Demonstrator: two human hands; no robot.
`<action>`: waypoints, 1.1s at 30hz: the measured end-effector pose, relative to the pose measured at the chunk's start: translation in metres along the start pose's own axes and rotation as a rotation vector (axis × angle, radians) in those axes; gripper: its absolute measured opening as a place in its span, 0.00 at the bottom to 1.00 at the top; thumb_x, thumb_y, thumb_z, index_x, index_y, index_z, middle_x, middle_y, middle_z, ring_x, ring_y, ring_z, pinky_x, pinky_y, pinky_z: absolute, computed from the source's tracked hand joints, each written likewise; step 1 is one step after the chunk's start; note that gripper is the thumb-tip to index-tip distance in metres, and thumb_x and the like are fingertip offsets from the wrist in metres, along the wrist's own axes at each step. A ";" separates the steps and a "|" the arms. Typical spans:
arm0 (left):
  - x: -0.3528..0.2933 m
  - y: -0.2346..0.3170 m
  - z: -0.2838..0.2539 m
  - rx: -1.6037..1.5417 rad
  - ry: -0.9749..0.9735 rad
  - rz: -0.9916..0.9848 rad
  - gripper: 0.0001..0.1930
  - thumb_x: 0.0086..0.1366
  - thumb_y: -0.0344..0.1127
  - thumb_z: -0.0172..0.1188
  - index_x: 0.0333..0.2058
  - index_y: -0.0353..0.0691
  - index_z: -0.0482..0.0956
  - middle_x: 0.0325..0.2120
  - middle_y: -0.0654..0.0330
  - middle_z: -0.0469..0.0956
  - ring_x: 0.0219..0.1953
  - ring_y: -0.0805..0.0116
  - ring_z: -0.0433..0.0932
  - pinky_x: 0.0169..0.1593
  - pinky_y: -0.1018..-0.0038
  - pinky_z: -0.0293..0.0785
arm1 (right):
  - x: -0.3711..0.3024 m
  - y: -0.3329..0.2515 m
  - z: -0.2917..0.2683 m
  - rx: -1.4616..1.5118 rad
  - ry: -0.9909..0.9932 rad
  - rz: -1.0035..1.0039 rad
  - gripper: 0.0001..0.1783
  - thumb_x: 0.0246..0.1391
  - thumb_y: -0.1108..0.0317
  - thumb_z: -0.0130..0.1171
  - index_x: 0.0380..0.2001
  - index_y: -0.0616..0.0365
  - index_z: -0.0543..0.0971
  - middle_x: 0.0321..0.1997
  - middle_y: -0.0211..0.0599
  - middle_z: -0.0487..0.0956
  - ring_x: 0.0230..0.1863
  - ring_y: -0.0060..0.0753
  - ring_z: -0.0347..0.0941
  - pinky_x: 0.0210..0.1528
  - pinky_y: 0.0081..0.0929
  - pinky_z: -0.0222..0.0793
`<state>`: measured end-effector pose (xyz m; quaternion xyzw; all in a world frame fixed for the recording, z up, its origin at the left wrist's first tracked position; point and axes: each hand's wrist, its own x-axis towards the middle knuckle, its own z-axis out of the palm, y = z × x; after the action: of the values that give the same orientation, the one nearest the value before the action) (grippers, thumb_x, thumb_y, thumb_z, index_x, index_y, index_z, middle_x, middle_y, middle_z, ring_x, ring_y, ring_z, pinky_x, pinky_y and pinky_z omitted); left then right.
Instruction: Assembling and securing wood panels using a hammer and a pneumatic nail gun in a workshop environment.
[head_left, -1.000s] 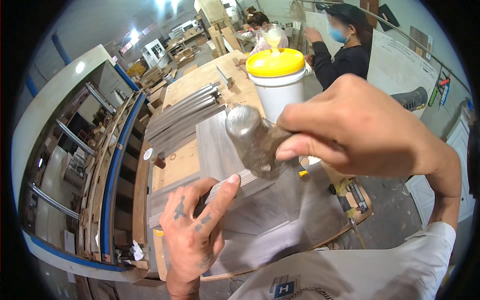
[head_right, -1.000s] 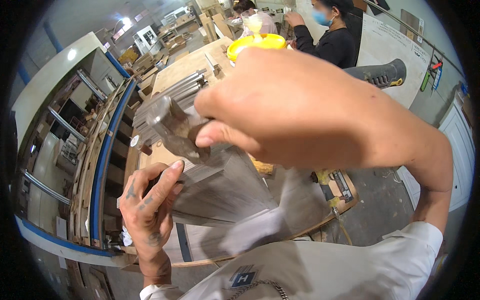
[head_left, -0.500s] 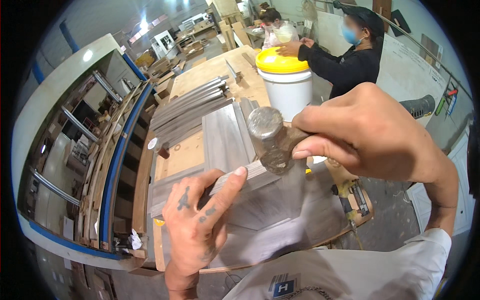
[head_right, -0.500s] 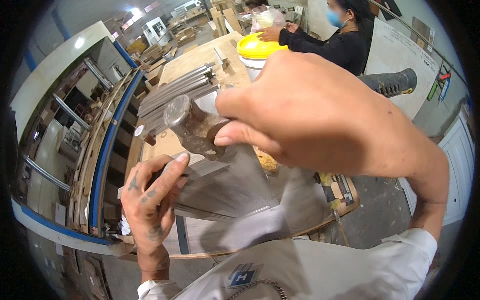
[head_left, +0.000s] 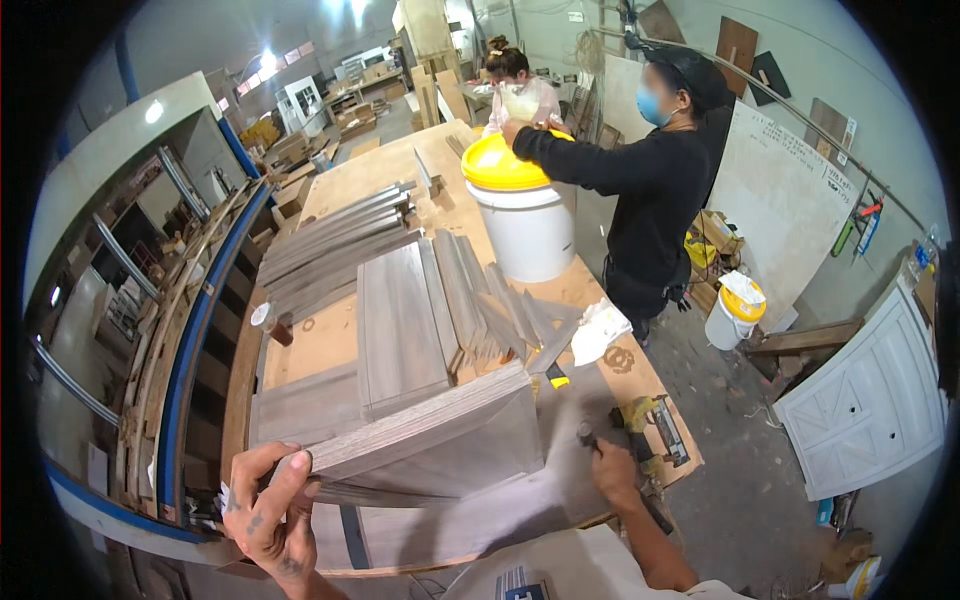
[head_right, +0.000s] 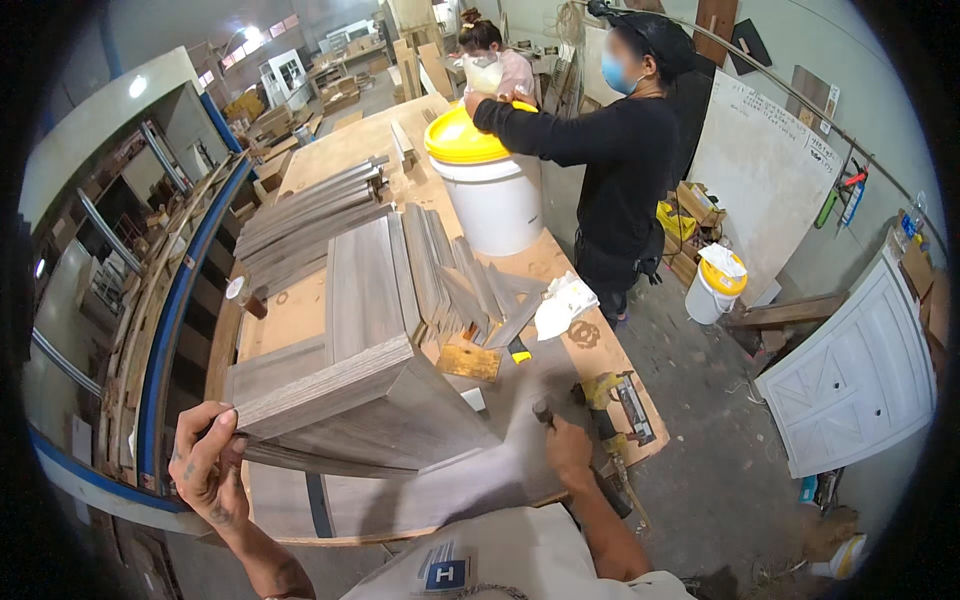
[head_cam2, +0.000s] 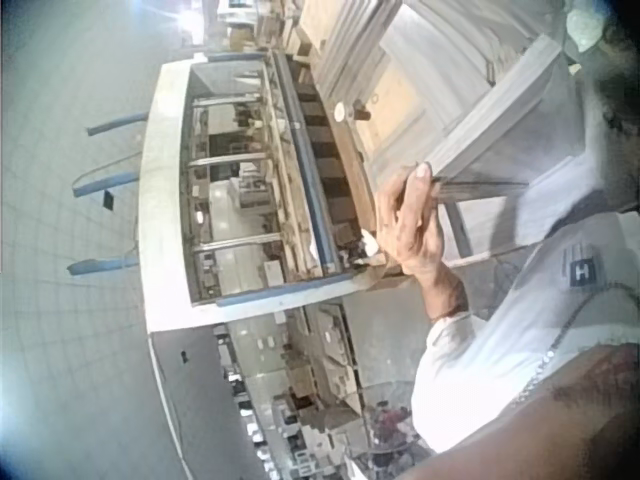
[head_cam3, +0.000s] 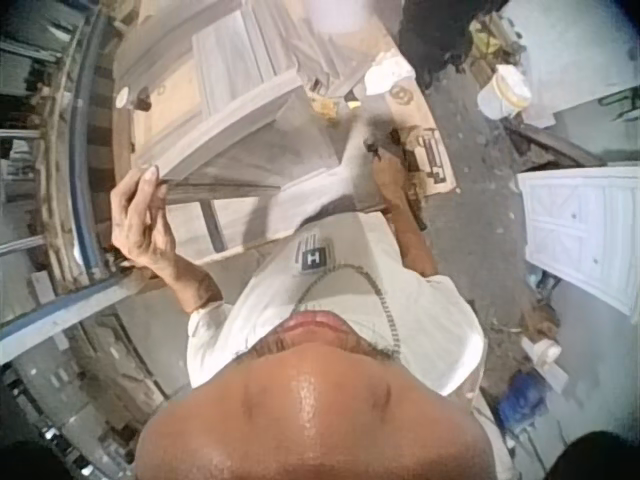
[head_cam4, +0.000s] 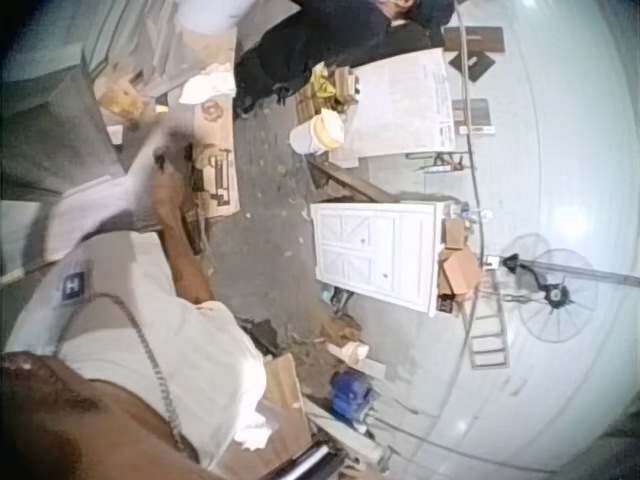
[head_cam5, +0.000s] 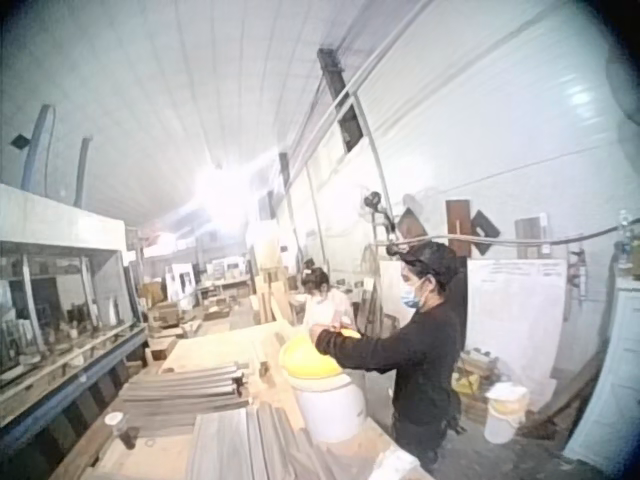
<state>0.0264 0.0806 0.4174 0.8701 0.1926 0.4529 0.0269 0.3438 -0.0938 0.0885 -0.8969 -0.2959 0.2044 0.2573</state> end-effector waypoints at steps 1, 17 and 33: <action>0.000 -0.001 0.002 -0.018 0.007 -0.030 0.16 0.58 0.27 0.67 0.46 0.39 0.84 0.37 0.52 0.80 0.37 0.65 0.77 0.38 0.75 0.71 | -0.001 0.000 0.014 -0.042 0.041 0.037 0.16 0.59 0.64 0.54 0.48 0.56 0.79 0.38 0.53 0.80 0.42 0.60 0.78 0.46 0.50 0.72; 0.070 0.068 0.043 0.150 -0.383 0.148 0.29 0.50 0.30 0.72 0.54 0.52 0.82 0.31 0.60 0.76 0.31 0.62 0.76 0.33 0.66 0.73 | 0.004 0.041 0.192 0.707 -0.018 -0.036 0.22 0.63 0.65 0.53 0.55 0.69 0.73 0.49 0.53 0.80 0.51 0.48 0.77 0.54 0.40 0.71; -0.081 -0.084 -0.122 -0.128 0.900 -0.465 0.25 0.70 0.40 0.61 0.61 0.33 0.73 0.53 0.51 0.78 0.52 0.67 0.76 0.57 0.72 0.69 | 0.015 -0.068 0.028 1.353 0.105 -0.122 0.12 0.51 0.74 0.64 0.40 0.60 0.76 0.33 0.31 0.79 0.32 0.25 0.75 0.36 0.28 0.73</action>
<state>-0.1388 0.1137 0.4073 0.5194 0.3455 0.7758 0.0946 0.3113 -0.0277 0.1026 -0.5292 -0.1401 0.2856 0.7866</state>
